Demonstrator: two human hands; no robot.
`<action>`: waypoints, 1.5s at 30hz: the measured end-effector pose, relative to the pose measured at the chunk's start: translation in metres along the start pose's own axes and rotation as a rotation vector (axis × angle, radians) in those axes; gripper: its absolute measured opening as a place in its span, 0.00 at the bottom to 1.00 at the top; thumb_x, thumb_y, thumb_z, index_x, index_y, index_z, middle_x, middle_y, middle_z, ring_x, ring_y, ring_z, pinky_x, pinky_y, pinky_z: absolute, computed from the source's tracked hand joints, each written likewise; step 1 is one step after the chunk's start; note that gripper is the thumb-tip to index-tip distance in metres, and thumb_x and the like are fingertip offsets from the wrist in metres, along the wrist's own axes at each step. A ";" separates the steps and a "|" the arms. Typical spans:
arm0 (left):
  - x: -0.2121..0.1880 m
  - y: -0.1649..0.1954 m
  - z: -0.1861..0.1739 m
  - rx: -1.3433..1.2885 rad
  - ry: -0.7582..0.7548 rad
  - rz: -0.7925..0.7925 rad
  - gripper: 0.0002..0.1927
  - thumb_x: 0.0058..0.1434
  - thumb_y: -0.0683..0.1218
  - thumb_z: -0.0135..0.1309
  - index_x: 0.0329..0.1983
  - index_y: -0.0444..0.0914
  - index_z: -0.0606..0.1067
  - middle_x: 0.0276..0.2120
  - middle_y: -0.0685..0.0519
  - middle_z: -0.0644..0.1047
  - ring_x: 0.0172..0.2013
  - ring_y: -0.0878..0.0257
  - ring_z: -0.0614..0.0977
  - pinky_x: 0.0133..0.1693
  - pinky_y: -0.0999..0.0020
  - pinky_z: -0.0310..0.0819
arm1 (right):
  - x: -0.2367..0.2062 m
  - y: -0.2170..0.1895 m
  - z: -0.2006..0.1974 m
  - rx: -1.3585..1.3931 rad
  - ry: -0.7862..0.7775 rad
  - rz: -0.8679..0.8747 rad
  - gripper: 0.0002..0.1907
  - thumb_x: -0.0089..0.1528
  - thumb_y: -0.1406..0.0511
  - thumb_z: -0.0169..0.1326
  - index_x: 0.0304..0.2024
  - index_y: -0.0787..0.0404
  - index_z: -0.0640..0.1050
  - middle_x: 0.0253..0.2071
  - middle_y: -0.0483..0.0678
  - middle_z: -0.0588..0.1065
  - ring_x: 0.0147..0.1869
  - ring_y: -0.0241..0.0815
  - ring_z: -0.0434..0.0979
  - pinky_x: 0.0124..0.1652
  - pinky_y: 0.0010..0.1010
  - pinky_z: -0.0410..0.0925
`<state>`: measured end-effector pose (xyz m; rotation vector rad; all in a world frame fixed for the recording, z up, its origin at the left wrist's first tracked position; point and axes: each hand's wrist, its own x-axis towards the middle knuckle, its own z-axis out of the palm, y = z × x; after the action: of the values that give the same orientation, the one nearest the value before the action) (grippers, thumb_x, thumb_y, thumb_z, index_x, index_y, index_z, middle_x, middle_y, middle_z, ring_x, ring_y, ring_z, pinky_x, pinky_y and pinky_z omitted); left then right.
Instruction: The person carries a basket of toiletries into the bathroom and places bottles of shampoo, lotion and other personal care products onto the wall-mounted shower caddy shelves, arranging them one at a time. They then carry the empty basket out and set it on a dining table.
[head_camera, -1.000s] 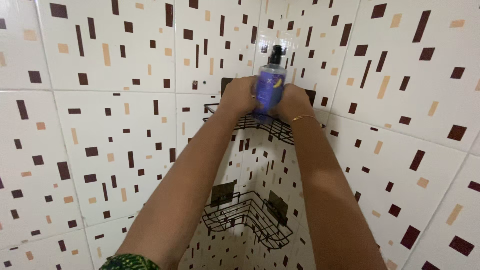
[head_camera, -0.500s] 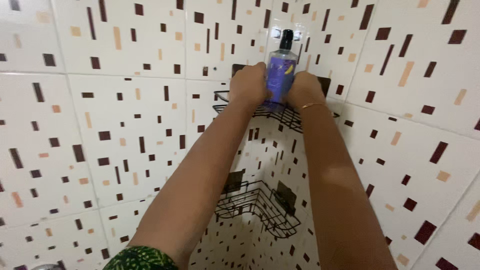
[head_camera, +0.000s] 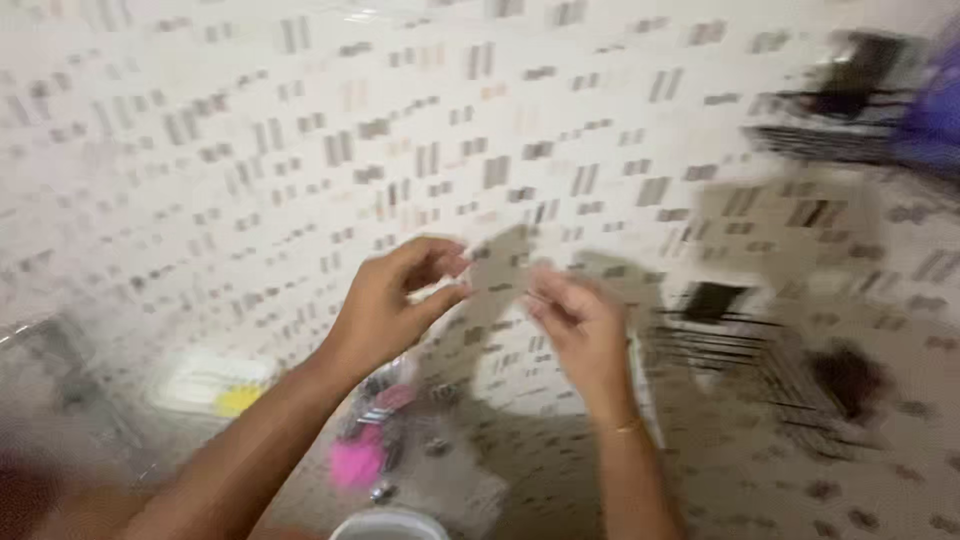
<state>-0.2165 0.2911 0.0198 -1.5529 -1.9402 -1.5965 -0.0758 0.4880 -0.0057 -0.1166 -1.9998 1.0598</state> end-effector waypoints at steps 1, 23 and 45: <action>-0.043 -0.025 -0.033 -0.010 0.043 -0.104 0.21 0.60 0.44 0.63 0.56 0.36 0.75 0.47 0.50 0.84 0.51 0.62 0.85 0.53 0.65 0.80 | -0.016 0.007 0.054 0.032 -0.105 0.129 0.21 0.60 0.65 0.60 0.56 0.58 0.80 0.53 0.49 0.82 0.53 0.40 0.85 0.50 0.31 0.78; -0.676 -0.214 -0.529 0.162 0.991 -1.005 0.21 0.63 0.42 0.59 0.59 0.36 0.73 0.53 0.49 0.79 0.54 0.60 0.81 0.56 0.64 0.79 | -0.310 -0.136 0.902 0.572 -1.332 0.158 0.23 0.61 0.66 0.60 0.59 0.67 0.77 0.54 0.52 0.82 0.54 0.38 0.83 0.53 0.27 0.74; -0.888 -0.568 -0.863 0.049 1.198 -0.967 0.15 0.64 0.39 0.60 0.54 0.33 0.76 0.45 0.53 0.80 0.45 0.67 0.80 0.48 0.71 0.76 | -0.352 -0.140 1.431 0.268 -1.399 -0.052 0.22 0.57 0.68 0.67 0.54 0.63 0.81 0.49 0.50 0.82 0.50 0.40 0.82 0.49 0.30 0.73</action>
<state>-0.6566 -0.8469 -0.5853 0.5703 -1.8454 -1.9484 -0.8375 -0.6658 -0.5334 1.0929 -2.9331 1.5573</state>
